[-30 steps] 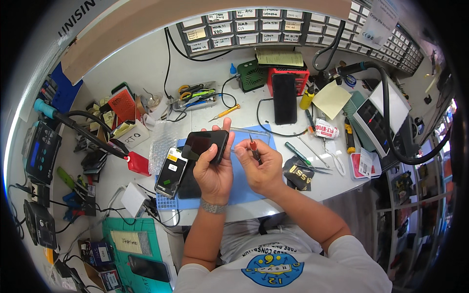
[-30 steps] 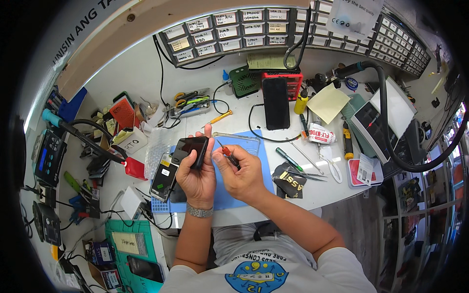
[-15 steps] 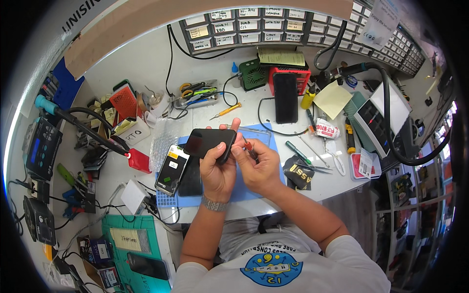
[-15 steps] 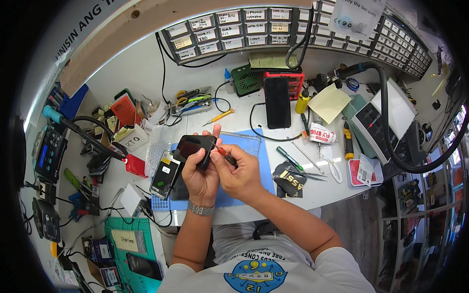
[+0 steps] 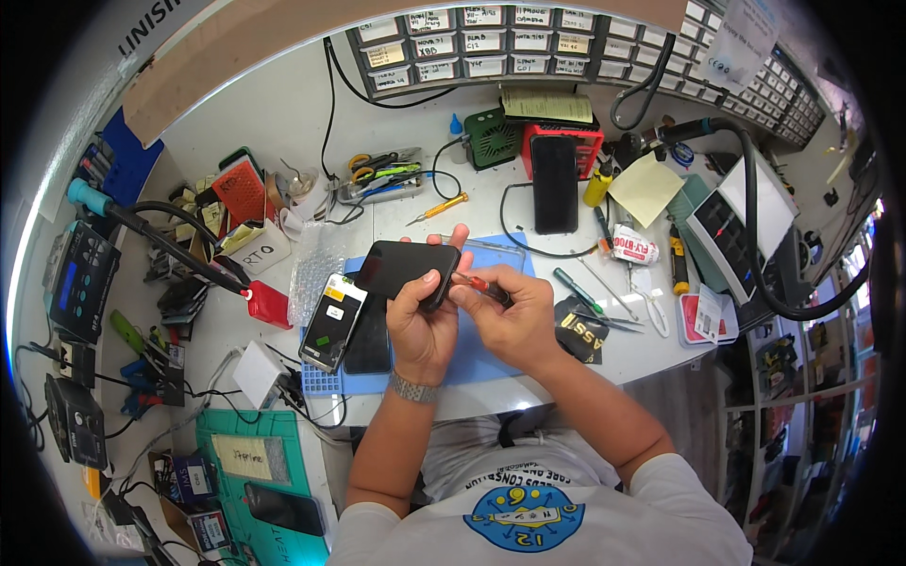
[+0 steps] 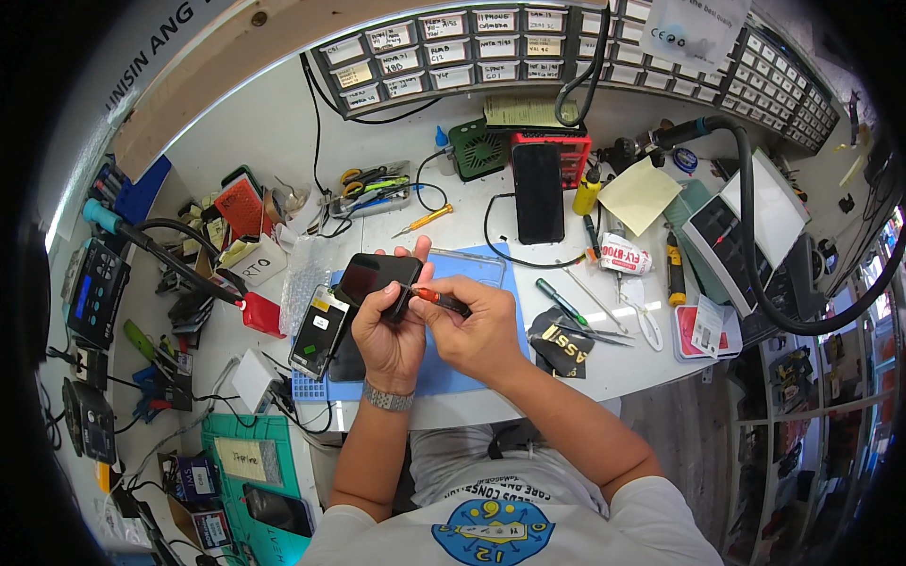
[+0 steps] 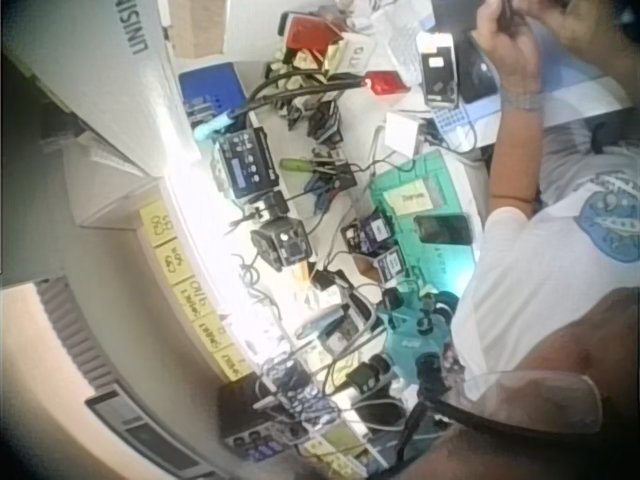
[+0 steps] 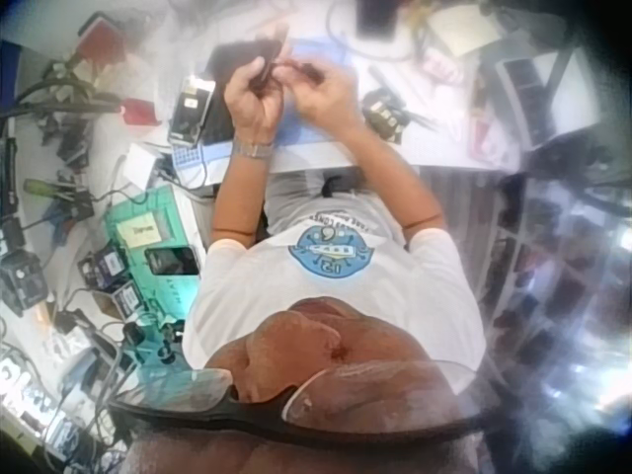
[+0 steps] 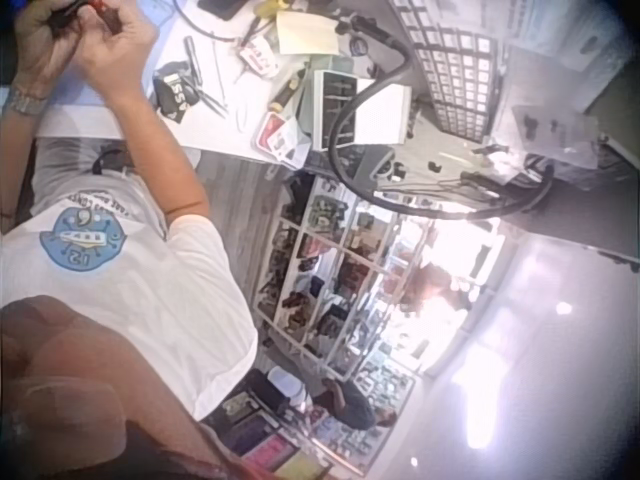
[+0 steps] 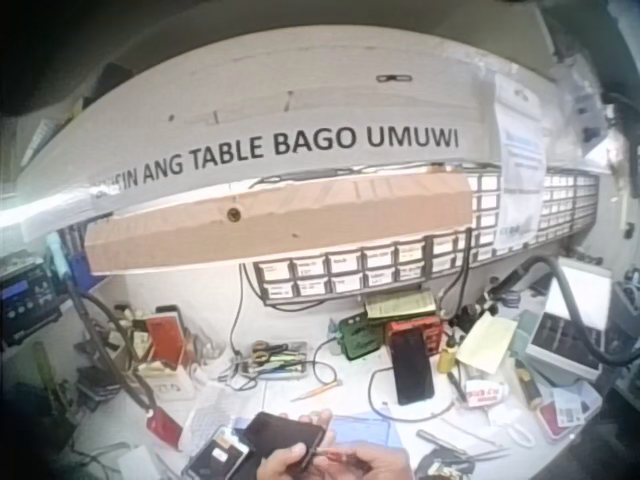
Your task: The person disassembles a smartphone, removes the back cover, and uses a screwdriver to adjust internal components. They then reassemble the device, securing the back cover and tightening screws.
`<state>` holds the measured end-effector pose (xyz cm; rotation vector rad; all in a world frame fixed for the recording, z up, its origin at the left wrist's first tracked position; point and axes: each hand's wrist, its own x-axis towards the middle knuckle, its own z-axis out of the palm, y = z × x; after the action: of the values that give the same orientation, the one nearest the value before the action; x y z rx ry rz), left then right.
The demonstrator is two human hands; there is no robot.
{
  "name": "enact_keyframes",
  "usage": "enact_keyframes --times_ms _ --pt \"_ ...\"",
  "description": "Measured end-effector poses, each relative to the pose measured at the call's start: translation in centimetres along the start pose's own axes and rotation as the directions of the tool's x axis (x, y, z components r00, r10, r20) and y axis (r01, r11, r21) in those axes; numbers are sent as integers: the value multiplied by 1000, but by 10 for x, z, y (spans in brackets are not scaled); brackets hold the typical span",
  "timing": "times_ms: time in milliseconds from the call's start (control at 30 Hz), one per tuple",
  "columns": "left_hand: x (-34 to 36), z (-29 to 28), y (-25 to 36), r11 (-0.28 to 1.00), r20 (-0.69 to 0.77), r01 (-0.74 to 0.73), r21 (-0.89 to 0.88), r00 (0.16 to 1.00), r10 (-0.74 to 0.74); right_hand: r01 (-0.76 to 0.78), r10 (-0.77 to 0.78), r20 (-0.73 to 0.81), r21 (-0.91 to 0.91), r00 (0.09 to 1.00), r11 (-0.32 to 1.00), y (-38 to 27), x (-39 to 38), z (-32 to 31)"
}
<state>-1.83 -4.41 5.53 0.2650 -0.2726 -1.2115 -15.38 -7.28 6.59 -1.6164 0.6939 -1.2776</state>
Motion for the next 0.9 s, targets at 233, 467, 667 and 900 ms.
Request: enact_keyframes --times_ms 233,467,667,900 --pt "5 -12 3 990 -37 19 -138 999 -24 111 -121 -28 -241 992 964 -12 -12 -33" --pt "6 -16 1 985 -26 30 -170 999 -35 249 -259 24 -367 966 896 -11 -13 -48" --pt "7 -18 1 983 -22 36 -181 999 -41 292 -301 36 -379 953 878 -9 -11 -48" --pt "5 -16 -1 988 -32 35 -149 999 -40 270 -286 25 -423 958 865 -16 -11 -48"
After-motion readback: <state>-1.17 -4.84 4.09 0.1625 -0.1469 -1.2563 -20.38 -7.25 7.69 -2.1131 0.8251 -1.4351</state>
